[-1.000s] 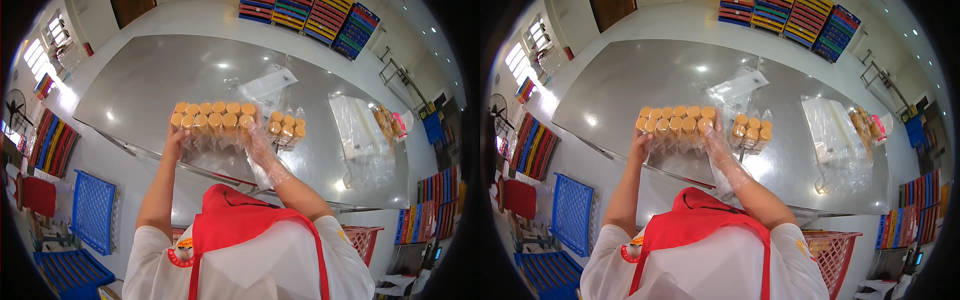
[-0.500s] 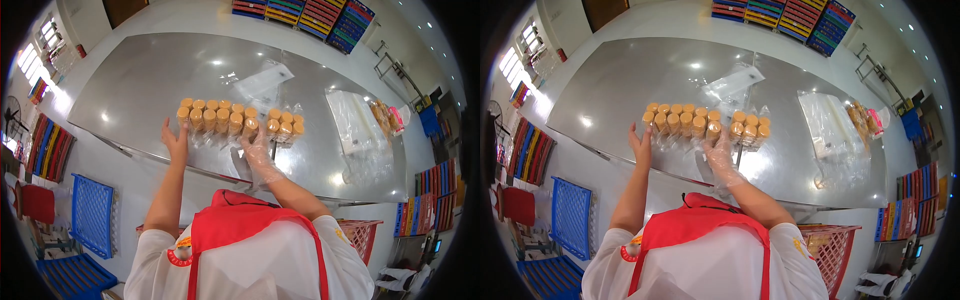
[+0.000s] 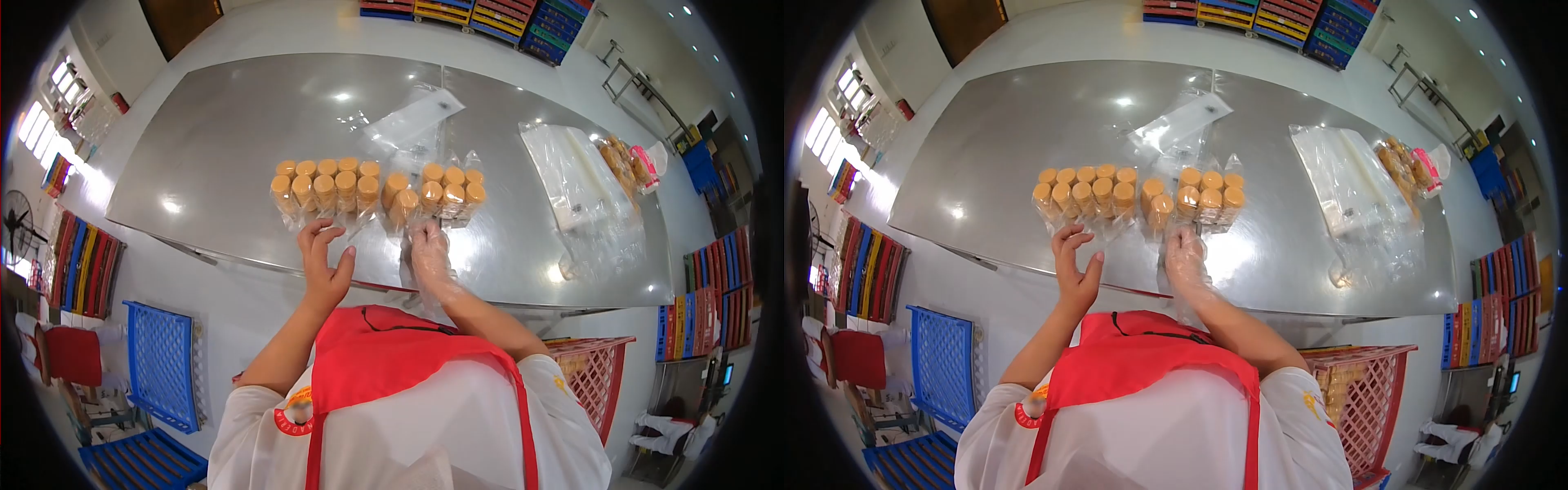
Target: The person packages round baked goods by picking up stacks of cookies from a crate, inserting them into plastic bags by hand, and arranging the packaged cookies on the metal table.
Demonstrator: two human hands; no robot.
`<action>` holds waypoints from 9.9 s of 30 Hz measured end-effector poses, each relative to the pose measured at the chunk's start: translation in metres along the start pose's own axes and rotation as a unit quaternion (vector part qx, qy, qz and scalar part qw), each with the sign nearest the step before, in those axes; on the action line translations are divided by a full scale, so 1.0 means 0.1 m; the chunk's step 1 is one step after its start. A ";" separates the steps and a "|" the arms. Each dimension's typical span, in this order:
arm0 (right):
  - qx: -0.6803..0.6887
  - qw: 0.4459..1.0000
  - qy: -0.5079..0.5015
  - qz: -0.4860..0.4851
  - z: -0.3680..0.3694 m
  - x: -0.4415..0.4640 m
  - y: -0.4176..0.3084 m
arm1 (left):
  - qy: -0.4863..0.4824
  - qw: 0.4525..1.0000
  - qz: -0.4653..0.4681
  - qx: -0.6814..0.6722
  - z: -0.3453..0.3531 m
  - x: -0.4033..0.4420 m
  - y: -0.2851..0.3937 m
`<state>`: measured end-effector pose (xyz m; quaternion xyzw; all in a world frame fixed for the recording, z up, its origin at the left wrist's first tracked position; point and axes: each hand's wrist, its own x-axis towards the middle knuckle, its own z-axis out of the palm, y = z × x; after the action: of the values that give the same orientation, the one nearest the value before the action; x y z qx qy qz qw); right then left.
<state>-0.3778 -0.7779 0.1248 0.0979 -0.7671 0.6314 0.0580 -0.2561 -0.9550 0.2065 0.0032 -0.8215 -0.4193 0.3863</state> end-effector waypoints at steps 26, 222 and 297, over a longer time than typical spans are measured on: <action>0.564 0.771 -0.172 0.240 -1.16 0.11 -2.47 | -0.260 0.902 -0.004 -0.344 0.03 0.50 1.16; -0.239 0.961 0.108 -0.085 -2.12 0.50 0.30 | -0.201 0.366 -0.278 -0.865 0.92 0.55 0.82; -0.034 0.999 0.004 -0.009 -2.61 0.98 0.73 | -0.051 0.959 -0.079 0.269 0.97 0.30 0.46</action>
<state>-0.4985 -0.5164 0.1272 0.1001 -0.7867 0.6051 0.0703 -0.3246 -0.8680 0.2235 0.1502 -0.9198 -0.2118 0.2941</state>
